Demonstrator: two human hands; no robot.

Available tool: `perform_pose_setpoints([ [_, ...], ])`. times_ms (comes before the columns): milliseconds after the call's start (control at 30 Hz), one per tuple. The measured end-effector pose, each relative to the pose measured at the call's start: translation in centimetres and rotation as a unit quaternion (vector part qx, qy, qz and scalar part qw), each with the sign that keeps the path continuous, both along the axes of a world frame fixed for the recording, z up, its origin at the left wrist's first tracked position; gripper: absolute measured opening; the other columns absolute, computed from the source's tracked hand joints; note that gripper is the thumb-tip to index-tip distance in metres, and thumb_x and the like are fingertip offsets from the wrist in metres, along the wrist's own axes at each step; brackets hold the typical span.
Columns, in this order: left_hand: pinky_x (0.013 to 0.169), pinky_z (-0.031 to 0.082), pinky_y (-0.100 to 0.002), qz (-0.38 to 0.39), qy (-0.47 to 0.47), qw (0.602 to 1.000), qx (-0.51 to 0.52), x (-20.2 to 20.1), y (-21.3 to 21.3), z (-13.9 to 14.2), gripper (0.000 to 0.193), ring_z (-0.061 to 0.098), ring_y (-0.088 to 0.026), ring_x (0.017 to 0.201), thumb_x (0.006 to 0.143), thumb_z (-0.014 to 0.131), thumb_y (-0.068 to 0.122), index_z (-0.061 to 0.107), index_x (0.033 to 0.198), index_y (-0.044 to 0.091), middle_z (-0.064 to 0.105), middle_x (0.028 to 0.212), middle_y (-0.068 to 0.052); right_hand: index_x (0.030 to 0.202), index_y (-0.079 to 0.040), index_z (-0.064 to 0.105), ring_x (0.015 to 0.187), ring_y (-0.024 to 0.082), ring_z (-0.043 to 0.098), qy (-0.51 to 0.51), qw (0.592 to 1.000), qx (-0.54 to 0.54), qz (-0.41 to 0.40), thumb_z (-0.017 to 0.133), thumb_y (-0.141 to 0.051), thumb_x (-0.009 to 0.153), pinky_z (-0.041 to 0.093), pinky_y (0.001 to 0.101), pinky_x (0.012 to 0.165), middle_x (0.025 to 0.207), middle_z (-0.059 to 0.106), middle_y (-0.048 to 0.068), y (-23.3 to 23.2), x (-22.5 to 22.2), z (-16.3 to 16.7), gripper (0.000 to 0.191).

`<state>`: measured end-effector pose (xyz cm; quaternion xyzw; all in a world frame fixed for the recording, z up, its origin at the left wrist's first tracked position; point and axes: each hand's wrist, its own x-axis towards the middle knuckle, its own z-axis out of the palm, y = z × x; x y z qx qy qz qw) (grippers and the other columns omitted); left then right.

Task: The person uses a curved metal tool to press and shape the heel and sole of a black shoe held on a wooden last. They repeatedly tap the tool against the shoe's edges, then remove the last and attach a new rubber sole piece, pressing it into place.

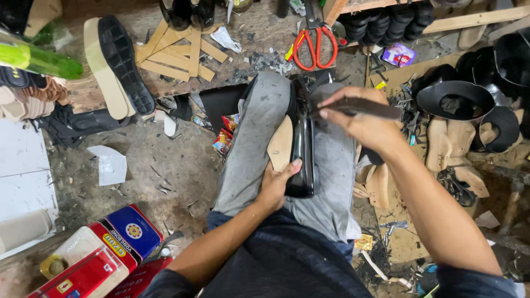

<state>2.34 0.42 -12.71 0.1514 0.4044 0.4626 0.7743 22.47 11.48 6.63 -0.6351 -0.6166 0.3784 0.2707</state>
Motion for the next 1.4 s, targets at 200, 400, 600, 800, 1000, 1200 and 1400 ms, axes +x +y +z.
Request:
perform_pose_setpoints([
  [200, 0.092, 0.051, -0.034, -0.026, 0.048, 0.995, 0.077, -1.9, -3.1, 2.4, 0.058, 0.060, -0.019, 0.105, 0.093, 0.079, 0.005, 0.054, 0.144, -0.005, 0.062, 0.119, -0.009, 0.113, -0.001, 0.068, 0.052, 0.011, 0.052, 0.481, 0.854, -0.150, -0.132, 0.070, -0.014, 0.094, 0.044, 0.0268, 0.045, 0.106, 0.073, 0.014, -6.1, 1.3, -4.7, 0.023],
  [400, 0.122, 0.034, -0.038, -0.156, -0.047, 0.953, 0.257, -8.1, -0.5, 7.5, 0.075, 0.039, -0.022, 0.149, 0.095, 0.070, 0.044, 0.036, 0.146, 0.001, 0.042, 0.157, -0.011, 0.117, 0.004, 0.063, 0.049, 0.014, 0.049, 0.690, 0.698, -0.161, -0.102, 0.067, -0.015, 0.094, 0.040, 0.0279, 0.042, 0.118, 0.069, 0.027, -14.5, 1.1, -7.3, 0.030],
  [600, 0.092, 0.049, -0.040, -0.204, 0.024, 0.948, 0.244, -3.4, 10.0, 8.1, 0.056, 0.058, -0.026, 0.104, 0.112, 0.043, 0.053, 0.055, 0.121, -0.001, 0.057, 0.114, -0.017, 0.119, 0.006, 0.062, 0.052, 0.016, 0.050, 0.614, 0.771, -0.125, -0.110, 0.068, -0.014, 0.094, 0.043, 0.0293, 0.044, 0.116, 0.069, 0.030, -14.5, -2.0, -8.1, 0.032],
  [800, 0.074, 0.060, -0.036, -0.249, -0.034, 0.955, 0.155, -1.1, 13.0, 4.6, 0.035, 0.072, -0.024, 0.077, 0.105, 0.049, 0.029, 0.065, 0.103, -0.002, 0.067, 0.082, -0.014, 0.117, 0.006, 0.062, 0.053, 0.015, 0.054, 0.499, 0.841, -0.085, -0.192, 0.067, -0.010, 0.092, 0.048, 0.0300, 0.048, 0.113, 0.072, 0.026, -14.9, -3.2, -7.1, 0.030],
  [1000, 0.054, 0.052, -0.032, -0.232, 0.090, 0.956, 0.155, 0.5, 14.5, 2.5, 0.052, 0.064, -0.019, 0.054, 0.105, 0.036, 0.037, 0.069, 0.091, 0.000, 0.064, 0.063, -0.009, 0.123, 0.002, 0.064, 0.053, 0.017, 0.055, 0.480, 0.813, -0.082, -0.319, 0.068, -0.014, 0.098, 0.049, 0.0305, 0.050, 0.073, 0.058, 0.015, -15.0, -6.4, -6.3, 0.030],
  [1200, 0.051, 0.052, -0.033, -0.221, 0.120, 0.964, 0.091, 1.3, 15.8, 0.8, 0.057, 0.064, -0.019, 0.051, 0.106, 0.034, 0.043, 0.065, 0.082, 0.002, 0.063, 0.061, -0.009, 0.110, 0.003, 0.068, 0.049, 0.010, 0.058, 0.175, 0.958, -0.112, -0.196, 0.071, -0.009, 0.091, 0.049, 0.0255, 0.047, 0.101, 0.078, 0.012, -9.7, -4.9, -3.3, 0.023],
  [1400, 0.048, 0.052, -0.034, -0.208, 0.118, 0.968, 0.076, 1.4, 16.9, -0.3, 0.058, 0.063, -0.020, 0.048, 0.105, 0.034, 0.044, 0.065, 0.078, 0.002, 0.063, 0.058, -0.010, 0.107, 0.002, 0.070, 0.050, 0.008, 0.060, 0.151, 0.970, -0.143, -0.125, 0.071, -0.007, 0.089, 0.050, 0.0233, 0.045, 0.107, 0.079, 0.009, -6.0, -4.2, -2.9, 0.020],
])
